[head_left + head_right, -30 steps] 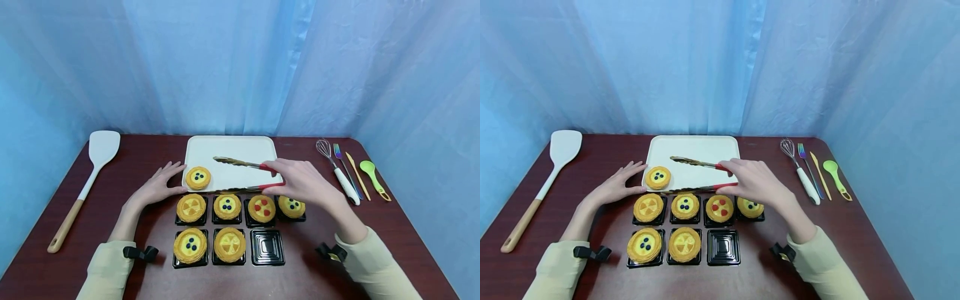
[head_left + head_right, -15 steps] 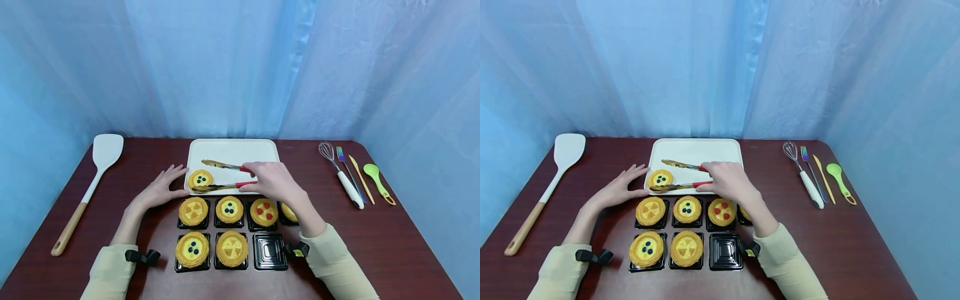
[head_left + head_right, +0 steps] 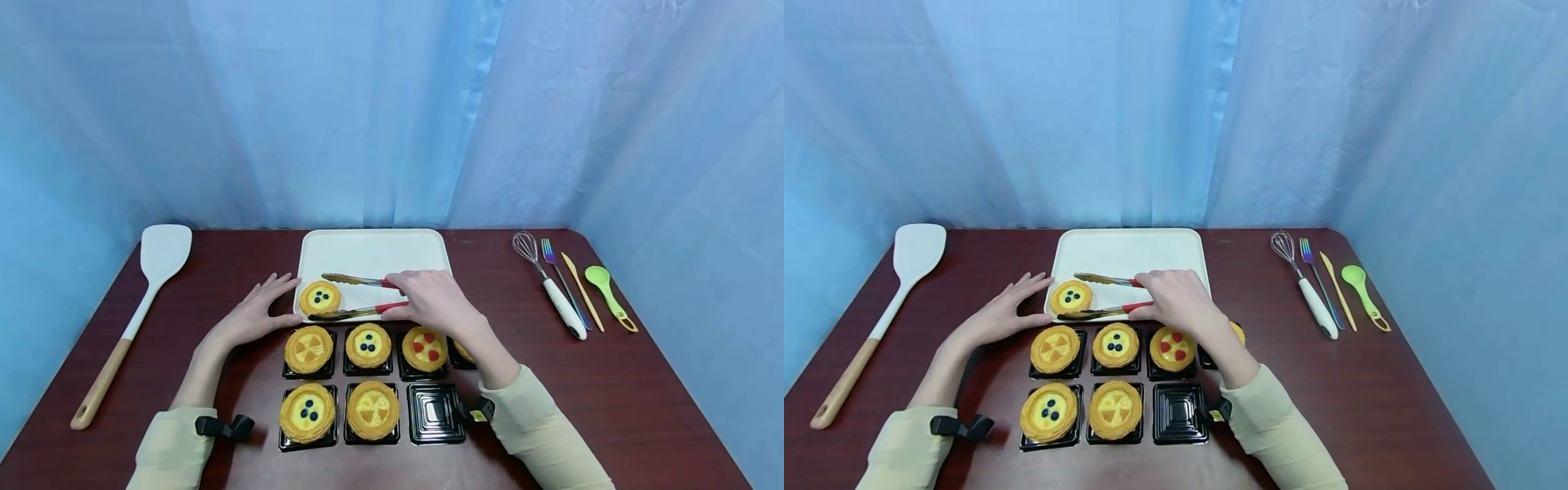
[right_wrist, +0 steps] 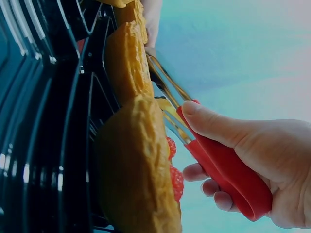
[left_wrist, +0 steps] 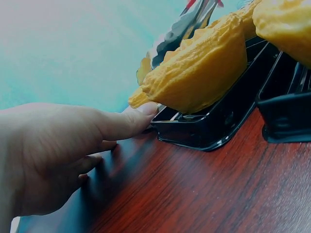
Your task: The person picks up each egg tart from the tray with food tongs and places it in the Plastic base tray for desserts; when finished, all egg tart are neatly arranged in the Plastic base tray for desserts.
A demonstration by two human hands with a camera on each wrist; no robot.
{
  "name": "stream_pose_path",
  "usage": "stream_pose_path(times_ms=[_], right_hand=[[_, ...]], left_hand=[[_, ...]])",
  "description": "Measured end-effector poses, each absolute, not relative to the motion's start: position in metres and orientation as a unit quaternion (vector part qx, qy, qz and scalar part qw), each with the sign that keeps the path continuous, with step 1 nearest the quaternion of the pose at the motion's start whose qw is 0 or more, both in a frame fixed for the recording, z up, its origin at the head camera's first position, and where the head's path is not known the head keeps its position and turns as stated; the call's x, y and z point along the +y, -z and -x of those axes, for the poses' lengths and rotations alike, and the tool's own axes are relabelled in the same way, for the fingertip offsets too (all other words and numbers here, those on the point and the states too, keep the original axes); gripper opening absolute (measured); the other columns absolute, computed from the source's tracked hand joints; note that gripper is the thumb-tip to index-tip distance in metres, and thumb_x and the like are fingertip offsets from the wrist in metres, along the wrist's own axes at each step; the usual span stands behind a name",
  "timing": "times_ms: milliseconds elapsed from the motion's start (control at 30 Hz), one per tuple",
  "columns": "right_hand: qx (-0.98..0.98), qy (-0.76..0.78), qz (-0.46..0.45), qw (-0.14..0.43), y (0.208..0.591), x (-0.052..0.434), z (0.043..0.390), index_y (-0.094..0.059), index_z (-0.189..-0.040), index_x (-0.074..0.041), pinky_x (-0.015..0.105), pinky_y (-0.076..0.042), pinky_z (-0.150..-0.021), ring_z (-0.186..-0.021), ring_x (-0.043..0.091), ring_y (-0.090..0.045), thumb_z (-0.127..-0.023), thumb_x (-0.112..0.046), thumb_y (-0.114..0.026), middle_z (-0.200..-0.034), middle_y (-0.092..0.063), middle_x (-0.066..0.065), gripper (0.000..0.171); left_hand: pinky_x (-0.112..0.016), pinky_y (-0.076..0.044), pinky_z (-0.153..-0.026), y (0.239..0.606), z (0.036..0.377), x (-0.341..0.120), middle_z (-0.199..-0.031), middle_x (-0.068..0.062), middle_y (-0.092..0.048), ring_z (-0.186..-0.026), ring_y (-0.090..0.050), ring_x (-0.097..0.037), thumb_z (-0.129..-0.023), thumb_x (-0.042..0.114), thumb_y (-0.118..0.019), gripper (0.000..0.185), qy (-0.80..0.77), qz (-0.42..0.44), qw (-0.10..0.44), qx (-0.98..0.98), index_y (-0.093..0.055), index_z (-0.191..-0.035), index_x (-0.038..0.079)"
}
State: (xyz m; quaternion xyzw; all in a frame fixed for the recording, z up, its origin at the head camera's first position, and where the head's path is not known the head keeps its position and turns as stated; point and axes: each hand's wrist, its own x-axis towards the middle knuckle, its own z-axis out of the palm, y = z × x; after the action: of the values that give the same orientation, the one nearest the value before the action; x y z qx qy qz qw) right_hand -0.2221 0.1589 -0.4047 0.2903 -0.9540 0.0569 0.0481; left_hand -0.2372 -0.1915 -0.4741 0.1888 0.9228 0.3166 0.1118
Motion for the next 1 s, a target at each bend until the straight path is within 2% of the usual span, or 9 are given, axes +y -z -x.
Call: stream_pose_path(times_ms=[200,467,1000], right_hand=[[-0.952,-0.053,-0.295,0.059,0.4068,0.1571,0.2223,-0.072,-0.111,-0.019,0.028,-0.042,-0.050,-0.066,0.012,-0.060,-0.085,-0.061,-0.076,-0.086,-0.074,-0.006,0.049],[-0.951,-0.052,-0.296,0.066,0.4103,0.1576,0.2230,-0.072,-0.111,-0.020,0.026,-0.039,-0.048,-0.064,0.010,-0.058,-0.085,-0.062,-0.075,-0.087,-0.074,-0.006,0.049],[-0.950,-0.048,-0.300,0.070,0.4095,0.1582,0.2219,-0.072,-0.113,-0.021,0.027,-0.042,-0.049,-0.068,0.012,-0.063,-0.087,-0.062,-0.072,-0.094,-0.077,-0.006,0.049]], left_hand=[[-0.068,-0.004,-0.128,0.4735,0.2373,-0.1912,-0.171,-0.022,-0.021,-0.161,-0.005,-0.045,-0.094,0.048,-0.072,0.085,-0.317,-0.188,0.111,0.923,-0.035,-0.162,0.015],[-0.068,-0.004,-0.128,0.4721,0.2365,-0.1913,-0.171,-0.022,-0.021,-0.161,-0.005,-0.045,-0.094,0.048,-0.072,0.085,-0.318,-0.190,0.112,0.922,-0.035,-0.162,0.015],[-0.068,-0.003,-0.128,0.4732,0.2364,-0.1915,-0.171,-0.022,-0.020,-0.161,-0.005,-0.044,-0.094,0.050,-0.072,0.086,-0.317,-0.185,0.116,0.923,-0.034,-0.162,0.016]])
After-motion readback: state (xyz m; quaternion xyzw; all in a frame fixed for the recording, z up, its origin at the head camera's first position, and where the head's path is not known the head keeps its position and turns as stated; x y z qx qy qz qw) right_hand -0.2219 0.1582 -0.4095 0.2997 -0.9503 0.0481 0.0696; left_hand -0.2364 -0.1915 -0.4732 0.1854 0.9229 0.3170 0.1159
